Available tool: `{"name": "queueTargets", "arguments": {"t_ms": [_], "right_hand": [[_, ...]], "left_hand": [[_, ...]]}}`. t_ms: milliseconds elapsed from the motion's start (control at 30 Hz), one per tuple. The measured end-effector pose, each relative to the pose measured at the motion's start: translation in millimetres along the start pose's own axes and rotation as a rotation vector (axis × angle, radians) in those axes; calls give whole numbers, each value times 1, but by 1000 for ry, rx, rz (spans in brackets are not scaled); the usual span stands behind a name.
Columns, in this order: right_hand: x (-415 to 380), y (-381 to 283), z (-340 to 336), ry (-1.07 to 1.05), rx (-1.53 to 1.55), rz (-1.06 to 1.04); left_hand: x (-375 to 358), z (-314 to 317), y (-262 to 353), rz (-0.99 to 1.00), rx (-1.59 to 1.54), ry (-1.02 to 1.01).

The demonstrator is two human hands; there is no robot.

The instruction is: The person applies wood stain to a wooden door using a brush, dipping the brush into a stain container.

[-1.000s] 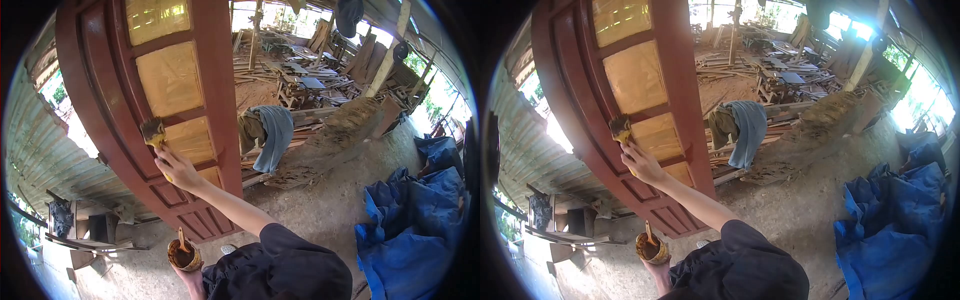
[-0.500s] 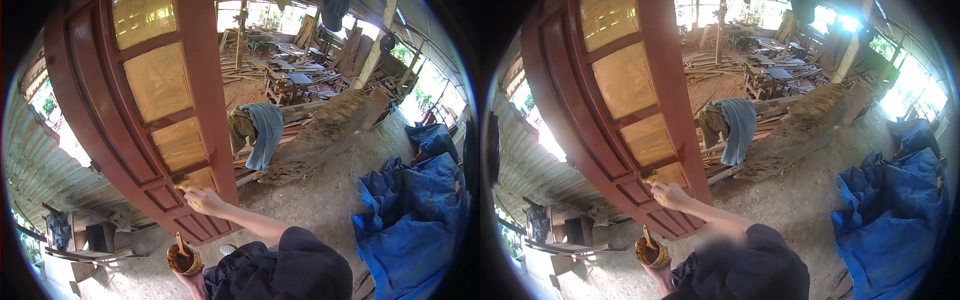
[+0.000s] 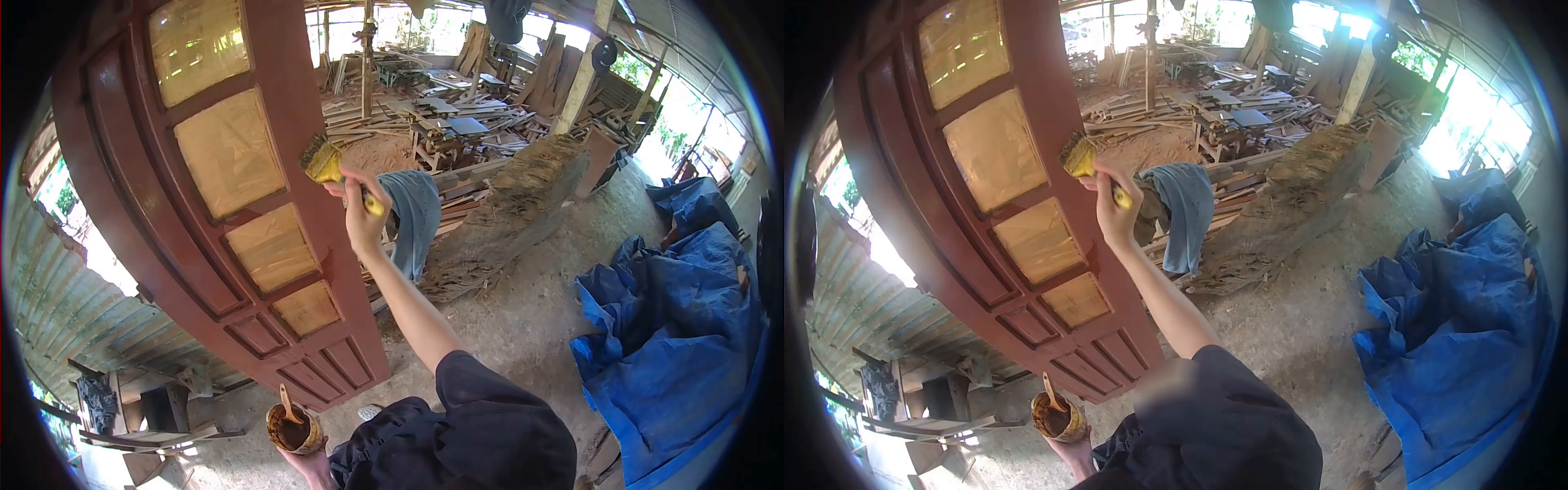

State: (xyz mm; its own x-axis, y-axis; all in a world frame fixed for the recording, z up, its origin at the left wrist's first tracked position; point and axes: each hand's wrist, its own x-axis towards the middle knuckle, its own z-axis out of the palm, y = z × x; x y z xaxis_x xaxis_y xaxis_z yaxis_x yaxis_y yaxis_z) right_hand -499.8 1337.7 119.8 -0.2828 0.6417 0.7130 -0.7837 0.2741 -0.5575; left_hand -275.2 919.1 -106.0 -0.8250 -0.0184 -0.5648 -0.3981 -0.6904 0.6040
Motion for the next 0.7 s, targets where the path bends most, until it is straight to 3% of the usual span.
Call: {"name": "queueTargets", "arguments": {"t_ms": [167, 300, 367, 433, 567, 600, 700], "right_hand": [[-76, 3, -28, 55, -250, -20], [-158, 25, -76, -28, -423, -24], [-186, 10, -92, -111, -582, 7], [-220, 17, -113, -139, -663, 74], [-258, 37, -141, -49, -754, 320], [-258, 47, -144, -45, -698, 480], [-214, 46, -117, -112, -603, 416]], "left_hand": [[3, -1, -2, -31, -9, -249], [-3, 25, -6, -52, -11, -158], [-5, 33, -9, 246, 352, -263], [11, 17, -11, 27, 34, -288], [-2, 20, -3, 0, 37, -159], [-7, 21, 1, -18, 16, -199], [-7, 12, 3, -37, -8, -233]]}}
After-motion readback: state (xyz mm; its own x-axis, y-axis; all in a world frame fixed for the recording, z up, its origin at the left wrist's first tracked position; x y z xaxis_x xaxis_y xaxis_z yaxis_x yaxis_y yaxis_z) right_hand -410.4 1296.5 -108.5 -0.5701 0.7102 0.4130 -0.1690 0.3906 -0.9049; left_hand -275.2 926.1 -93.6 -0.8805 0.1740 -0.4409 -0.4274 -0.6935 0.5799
